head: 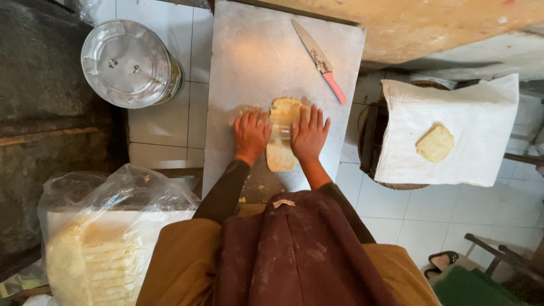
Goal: The person kneads and rolls out pieces of dough on a metal table by hand and using a glass bottle, then uses a knife to cut the flattened dough into smaller portions before placing them in a bag.
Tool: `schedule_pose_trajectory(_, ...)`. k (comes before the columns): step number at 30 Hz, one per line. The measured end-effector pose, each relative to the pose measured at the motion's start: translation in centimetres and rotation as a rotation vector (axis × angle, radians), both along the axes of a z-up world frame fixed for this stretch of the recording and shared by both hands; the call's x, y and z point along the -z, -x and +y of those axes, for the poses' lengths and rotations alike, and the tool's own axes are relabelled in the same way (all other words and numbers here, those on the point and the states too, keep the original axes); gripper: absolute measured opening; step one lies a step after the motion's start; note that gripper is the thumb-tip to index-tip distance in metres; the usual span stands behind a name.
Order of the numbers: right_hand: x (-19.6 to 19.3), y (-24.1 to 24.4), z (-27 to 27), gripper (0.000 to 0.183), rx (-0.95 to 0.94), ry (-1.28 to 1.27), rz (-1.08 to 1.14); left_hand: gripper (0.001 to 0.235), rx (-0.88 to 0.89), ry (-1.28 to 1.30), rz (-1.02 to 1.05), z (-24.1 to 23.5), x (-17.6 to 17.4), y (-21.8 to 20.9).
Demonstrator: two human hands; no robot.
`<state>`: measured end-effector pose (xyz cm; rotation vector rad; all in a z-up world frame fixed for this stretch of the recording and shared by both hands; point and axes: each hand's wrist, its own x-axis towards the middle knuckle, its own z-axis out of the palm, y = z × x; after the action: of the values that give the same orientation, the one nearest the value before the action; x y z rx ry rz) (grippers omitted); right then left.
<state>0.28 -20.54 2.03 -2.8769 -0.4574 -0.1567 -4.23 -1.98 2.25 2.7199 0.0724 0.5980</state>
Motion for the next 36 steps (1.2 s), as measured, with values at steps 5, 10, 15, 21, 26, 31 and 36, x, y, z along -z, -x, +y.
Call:
schedule_pose_trajectory(5, 0.7, 1.6, -2.8, 0.053, -0.128, -0.045, 0.303, 0.043, 0.100, 0.192, 0.278, -0.3, 1.4, 2.8)
schedule_pose_trajectory(10, 0.1, -4.3, -0.1, 0.059, -0.129, -0.040, 0.154, 0.045, 0.152, 0.140, 0.429, -0.1, 1.3, 0.9)
schedule_pose_trajectory(15, -0.6, -1.1, -0.4, 0.065, -0.192, 0.066, 0.252, 0.052, 0.126, 0.080, 0.375, -1.8, 0.5, 3.9)
schedule_pose_trajectory(21, -0.6, 5.9, -3.3, 0.058, -0.161, 0.081, 0.300, 0.071, 0.190, -0.040, 0.275, -3.8, -0.4, 9.6)
schedule_pose_trajectory(26, 1.1, 11.6, -5.8, 0.057, -0.185, 0.038, 0.082, 0.065, 0.212, -0.208, 0.217, -5.4, -0.9, 12.4)
schedule_pose_trajectory(31, -0.5, 15.1, -6.9, 0.074, -0.217, -0.018, 0.057, 0.055, 0.263, -0.238, 0.171, -5.1, 1.6, 13.6)
schedule_pose_trajectory(36, -2.2, 13.6, -7.7, 0.069, -0.268, -0.224, 0.132, 0.072, 0.349, 0.105, 0.267, -2.3, 2.1, 15.1)
